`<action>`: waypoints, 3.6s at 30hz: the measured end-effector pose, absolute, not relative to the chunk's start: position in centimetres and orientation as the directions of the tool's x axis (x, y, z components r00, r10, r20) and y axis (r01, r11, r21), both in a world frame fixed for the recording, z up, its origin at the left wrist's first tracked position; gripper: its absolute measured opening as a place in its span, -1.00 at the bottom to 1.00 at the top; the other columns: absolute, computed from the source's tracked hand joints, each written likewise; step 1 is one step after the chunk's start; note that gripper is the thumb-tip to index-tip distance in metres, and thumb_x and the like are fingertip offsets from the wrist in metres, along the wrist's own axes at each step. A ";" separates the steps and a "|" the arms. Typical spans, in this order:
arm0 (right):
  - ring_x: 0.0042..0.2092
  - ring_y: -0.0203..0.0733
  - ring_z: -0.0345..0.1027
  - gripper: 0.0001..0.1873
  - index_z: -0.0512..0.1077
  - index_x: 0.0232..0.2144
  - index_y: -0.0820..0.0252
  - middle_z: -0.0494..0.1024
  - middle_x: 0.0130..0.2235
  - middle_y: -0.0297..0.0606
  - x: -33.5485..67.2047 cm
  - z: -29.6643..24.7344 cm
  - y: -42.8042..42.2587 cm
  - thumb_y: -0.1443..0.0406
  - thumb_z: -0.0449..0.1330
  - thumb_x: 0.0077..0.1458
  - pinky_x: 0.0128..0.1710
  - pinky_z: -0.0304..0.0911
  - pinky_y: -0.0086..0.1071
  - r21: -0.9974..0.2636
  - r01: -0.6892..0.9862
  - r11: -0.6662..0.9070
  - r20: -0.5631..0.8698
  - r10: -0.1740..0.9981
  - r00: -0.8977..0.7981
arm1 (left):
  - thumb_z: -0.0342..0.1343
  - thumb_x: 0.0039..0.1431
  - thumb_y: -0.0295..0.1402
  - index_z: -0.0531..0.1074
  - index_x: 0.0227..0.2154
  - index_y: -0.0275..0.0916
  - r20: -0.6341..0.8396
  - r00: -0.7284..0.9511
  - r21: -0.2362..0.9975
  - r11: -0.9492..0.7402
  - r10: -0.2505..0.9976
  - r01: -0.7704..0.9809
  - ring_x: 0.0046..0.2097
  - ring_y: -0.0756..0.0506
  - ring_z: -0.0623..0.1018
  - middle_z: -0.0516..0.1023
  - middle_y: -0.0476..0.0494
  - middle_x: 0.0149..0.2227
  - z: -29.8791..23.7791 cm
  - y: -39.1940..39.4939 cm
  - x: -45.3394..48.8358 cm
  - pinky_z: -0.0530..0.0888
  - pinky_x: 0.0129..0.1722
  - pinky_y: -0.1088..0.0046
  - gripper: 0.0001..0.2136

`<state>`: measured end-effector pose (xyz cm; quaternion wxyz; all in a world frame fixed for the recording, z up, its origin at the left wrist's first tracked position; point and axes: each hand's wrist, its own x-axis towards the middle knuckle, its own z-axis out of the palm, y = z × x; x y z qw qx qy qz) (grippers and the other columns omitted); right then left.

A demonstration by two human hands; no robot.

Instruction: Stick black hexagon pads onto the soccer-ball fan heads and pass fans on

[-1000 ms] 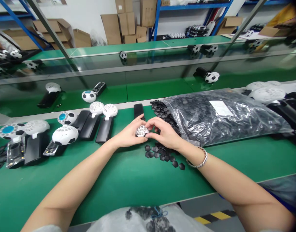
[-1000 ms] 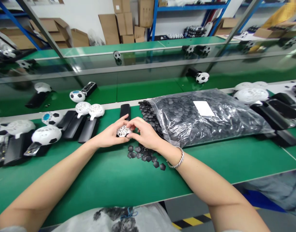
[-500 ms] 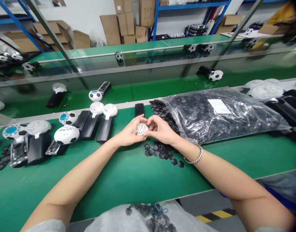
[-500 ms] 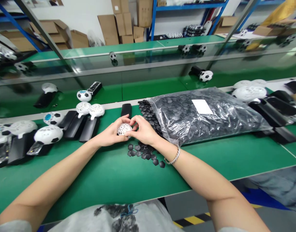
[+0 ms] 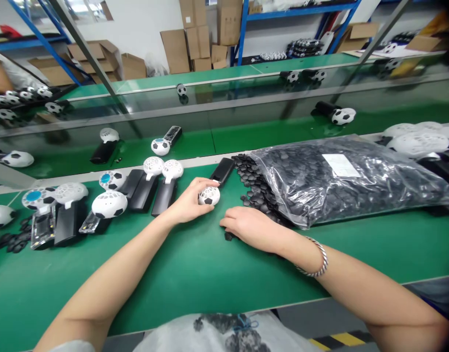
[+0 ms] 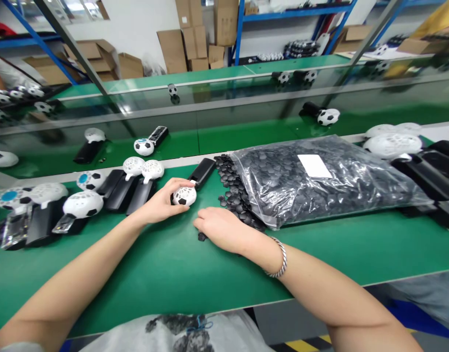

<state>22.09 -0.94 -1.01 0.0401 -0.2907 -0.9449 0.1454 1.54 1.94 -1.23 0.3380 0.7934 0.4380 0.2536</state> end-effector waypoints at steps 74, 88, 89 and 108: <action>-0.29 -0.24 0.34 -0.89 0.39 -0.30 0.18 0.45 -0.31 -0.23 21.4 -3.4 1.7 0.39 0.13 0.07 -0.26 0.27 -0.36 -0.650 0.365 0.667 0.423 0.716 -0.554 | 0.18 -0.17 -0.46 0.30 -0.17 -0.22 0.183 0.350 0.795 -0.348 0.919 0.497 -0.07 -0.14 0.42 0.38 -0.13 -0.12 -2.3 0.8 3.1 0.34 -0.03 0.29 -0.59; -0.28 -0.26 0.36 -0.93 0.38 -0.35 0.19 0.49 -0.34 -0.25 22.3 -2.9 1.6 0.40 0.10 0.11 -0.24 0.29 -0.39 -0.628 0.281 0.725 0.518 0.660 -0.544 | 0.15 -0.19 -0.51 0.29 -0.10 -0.21 0.094 0.461 0.810 -0.337 0.882 0.480 -0.07 -0.15 0.41 0.38 -0.12 -0.06 -1.6 1.2 1.8 0.35 -0.05 0.32 -0.52; -0.29 -0.27 0.37 -0.95 0.39 -0.36 0.19 0.49 -0.35 -0.27 22.2 -2.9 1.6 0.39 0.13 0.09 -0.25 0.29 -0.40 -0.637 0.288 0.715 0.506 0.670 -0.543 | 0.16 -0.20 -0.51 0.29 -0.11 -0.21 0.089 0.472 0.807 -0.341 0.877 0.482 -0.06 -0.16 0.41 0.38 -0.13 -0.06 -1.5 1.3 1.8 0.34 -0.04 0.32 -0.52; -0.34 -0.28 0.37 -0.91 0.44 -0.41 0.19 0.50 -0.39 -0.29 21.0 -3.1 1.8 0.42 0.15 0.06 -0.30 0.28 -0.42 -0.638 0.343 0.689 0.484 0.706 -0.517 | 0.23 -0.15 -0.39 0.29 -0.11 -0.22 0.117 0.486 0.796 -0.375 0.866 0.476 -0.08 -0.14 0.41 0.38 -0.13 -0.08 -1.4 1.3 2.0 0.33 -0.04 0.32 -0.54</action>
